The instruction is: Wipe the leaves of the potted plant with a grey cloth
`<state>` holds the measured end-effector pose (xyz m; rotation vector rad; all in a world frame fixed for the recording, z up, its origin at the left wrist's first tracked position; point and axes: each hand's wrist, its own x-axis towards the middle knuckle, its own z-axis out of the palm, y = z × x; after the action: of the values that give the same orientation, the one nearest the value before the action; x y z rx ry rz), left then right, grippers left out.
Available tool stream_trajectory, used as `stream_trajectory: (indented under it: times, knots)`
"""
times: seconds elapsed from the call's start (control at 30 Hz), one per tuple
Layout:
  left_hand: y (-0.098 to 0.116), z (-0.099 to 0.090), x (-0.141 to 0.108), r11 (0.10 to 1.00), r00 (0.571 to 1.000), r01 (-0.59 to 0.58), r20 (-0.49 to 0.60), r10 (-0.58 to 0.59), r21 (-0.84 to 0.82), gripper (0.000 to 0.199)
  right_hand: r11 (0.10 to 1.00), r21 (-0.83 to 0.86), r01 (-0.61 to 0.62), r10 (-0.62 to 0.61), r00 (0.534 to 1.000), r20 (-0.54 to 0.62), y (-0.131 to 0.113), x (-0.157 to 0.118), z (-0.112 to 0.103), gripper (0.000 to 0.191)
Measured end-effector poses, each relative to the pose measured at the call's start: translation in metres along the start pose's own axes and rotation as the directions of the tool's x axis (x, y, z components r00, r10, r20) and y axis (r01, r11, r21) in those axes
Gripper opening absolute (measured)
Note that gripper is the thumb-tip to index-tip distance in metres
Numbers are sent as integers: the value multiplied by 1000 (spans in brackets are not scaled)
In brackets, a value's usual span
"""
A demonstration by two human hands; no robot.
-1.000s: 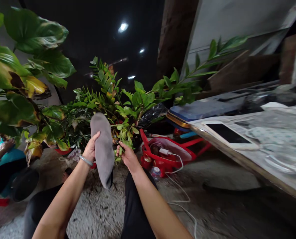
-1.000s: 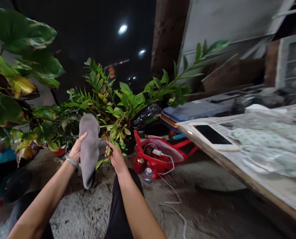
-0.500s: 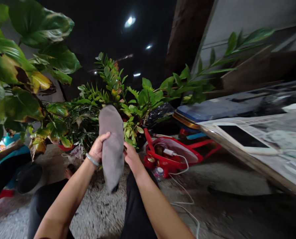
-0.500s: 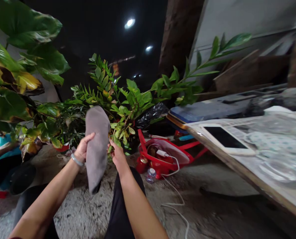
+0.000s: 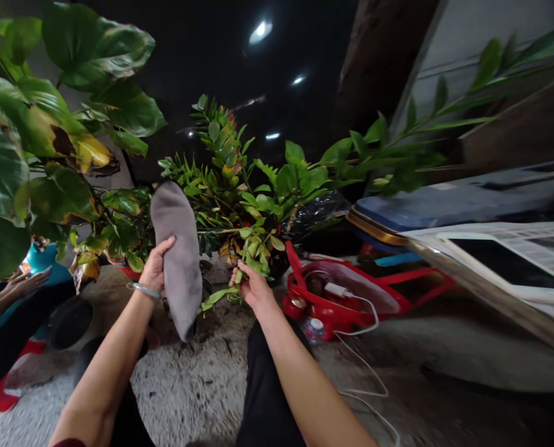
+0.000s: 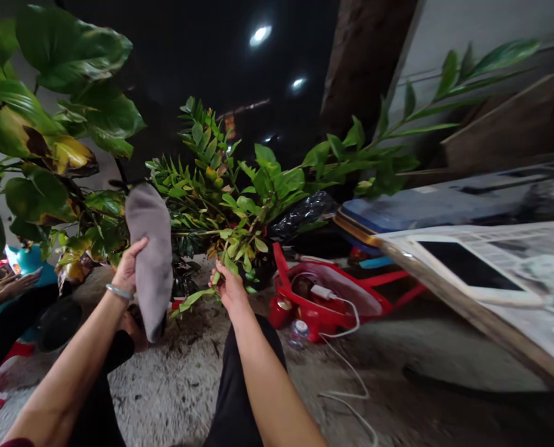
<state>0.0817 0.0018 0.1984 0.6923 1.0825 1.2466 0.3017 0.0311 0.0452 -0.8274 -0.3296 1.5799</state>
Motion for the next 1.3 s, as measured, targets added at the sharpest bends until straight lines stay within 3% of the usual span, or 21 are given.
stream_trajectory:
  times: [0.1, 0.2, 0.27, 0.33, 0.4, 0.47, 0.57, 0.67, 0.73, 0.83, 0.93, 1.0, 1.07, 1.13, 1.23, 1.3]
  knots:
    - [-49, -12, -20, 986, 988, 155, -31, -154, 63, 44, 1000, 22, 13, -13, 1000, -10, 2, 0, 1, 21]
    - [-77, -23, -48, 965, 967, 227, 87, -239, 134, 52, 999, 37, 39, -38, 999, -25, 4, 1, 0, 20]
    - [-65, -22, -57, 975, 968, 158, 170, -184, 154, 56, 998, 40, 46, -46, 999, -5, 3, -1, 0, 21]
    - [-36, -17, -53, 992, 979, 45, 192, -68, 120, 60, 998, 48, 30, -32, 999, 39, 2, -3, 1, 23]
    - [-5, -15, -40, 997, 989, -60, 140, 51, 55, 58, 998, 56, 2, -6, 998, 62, 1, -6, 4, 27]
    - [8, -18, -25, 990, 989, -140, 52, 138, 27, 51, 998, 62, -14, 11, 999, 53, 1, -7, 8, 26]
    - [-17, -33, -16, 977, 991, -127, -20, 132, 171, 44, 998, 53, -22, 20, 999, 31, 3, -6, 10, 21]
    - [-61, -50, -31, 915, 998, 36, 30, -52, 403, 35, 999, 46, -17, 16, 1000, 17, 6, -4, 9, 19]
    - [-72, -55, -47, 889, 990, 65, 83, -115, 453, 30, 999, 50, -4, 3, 1000, 18, 6, -3, 9, 20]
    - [-44, -48, -60, 932, 995, -22, 101, -15, 361, 36, 998, 64, 22, -25, 999, 47, 5, -3, 11, 22]
    - [2, -39, -54, 963, 976, -215, 2, 217, 165, 45, 996, 84, 40, -46, 997, 64, 5, -4, 17, 24]
    - [14, -41, -42, 952, 948, -298, -93, 303, 65, 47, 994, 97, 47, -52, 997, 59, 6, -5, 21, 22]
    - [0, -50, -34, 962, 946, -268, -172, 274, 61, 47, 993, 106, 45, -51, 997, 53, 8, -5, 23, 20]
    - [-32, -65, -35, 979, 968, -129, -196, 159, 155, 45, 994, 109, 32, -38, 998, 53, 9, -5, 22, 20]
    - [-73, -91, -56, 956, 993, 86, -103, -59, 280, 40, 994, 105, 1, -6, 998, 54, 10, -4, 17, 21]
    - [-73, -104, -73, 962, 995, 100, -55, -89, 253, 41, 994, 104, -21, 15, 998, 57, 10, -2, 13, 20]
